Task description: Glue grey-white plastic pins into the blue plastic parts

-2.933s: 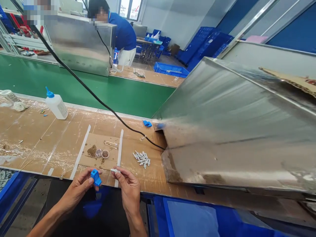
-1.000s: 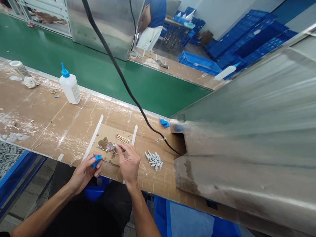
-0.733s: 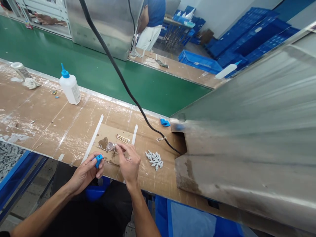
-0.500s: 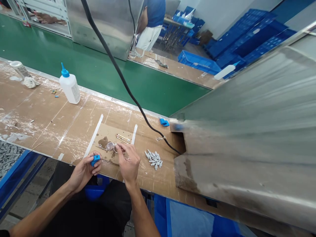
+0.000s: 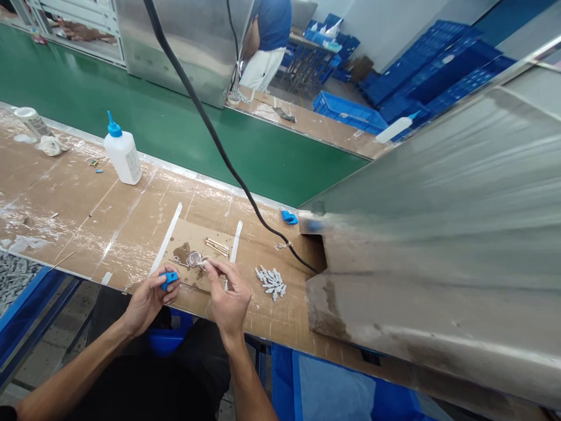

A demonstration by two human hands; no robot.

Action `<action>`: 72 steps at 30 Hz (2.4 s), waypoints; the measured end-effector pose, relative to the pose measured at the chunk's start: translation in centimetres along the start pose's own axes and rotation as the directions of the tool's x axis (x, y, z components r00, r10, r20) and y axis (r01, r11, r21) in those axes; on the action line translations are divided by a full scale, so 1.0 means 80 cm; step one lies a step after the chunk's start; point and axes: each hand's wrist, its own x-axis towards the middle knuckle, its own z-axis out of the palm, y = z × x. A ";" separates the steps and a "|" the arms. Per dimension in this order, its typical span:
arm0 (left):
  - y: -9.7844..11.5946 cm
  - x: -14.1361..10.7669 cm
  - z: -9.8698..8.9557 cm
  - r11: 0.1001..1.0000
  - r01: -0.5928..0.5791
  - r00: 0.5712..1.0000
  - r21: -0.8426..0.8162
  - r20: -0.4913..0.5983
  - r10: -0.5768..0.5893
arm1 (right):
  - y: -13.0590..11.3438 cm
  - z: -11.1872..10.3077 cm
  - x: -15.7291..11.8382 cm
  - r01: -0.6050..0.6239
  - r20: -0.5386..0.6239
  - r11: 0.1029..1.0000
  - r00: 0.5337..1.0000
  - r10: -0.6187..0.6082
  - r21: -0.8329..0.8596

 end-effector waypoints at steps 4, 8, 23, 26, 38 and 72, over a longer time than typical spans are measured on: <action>-0.009 0.004 -0.004 0.994 -0.068 0.998 0.089 -0.007 0.069 | -0.022 -0.003 -0.018 -0.086 0.014 0.989 0.996 0.085 0.120; -0.015 0.004 -0.004 0.981 -0.102 0.995 0.164 0.014 0.101 | -0.034 -0.003 -0.032 -0.094 0.053 0.985 0.995 0.087 0.146; -0.012 -0.010 0.004 0.901 -0.194 0.978 0.389 0.000 0.210 | -0.030 0.005 -0.047 -0.111 0.091 0.983 0.991 0.099 0.147; -0.004 -0.019 0.001 0.732 -0.346 0.928 0.587 0.099 0.359 | -0.032 -0.001 -0.053 -0.120 0.127 0.983 0.987 0.102 0.140; 0.023 -0.029 -0.007 0.442 -0.588 0.809 0.678 0.473 0.350 | -0.066 -0.029 -0.049 0.145 0.263 0.983 0.950 -0.171 0.115; 0.015 -0.029 -0.010 0.160 -0.722 0.682 0.674 0.652 0.332 | -0.060 -0.027 -0.075 0.135 0.189 0.974 0.967 -0.169 0.180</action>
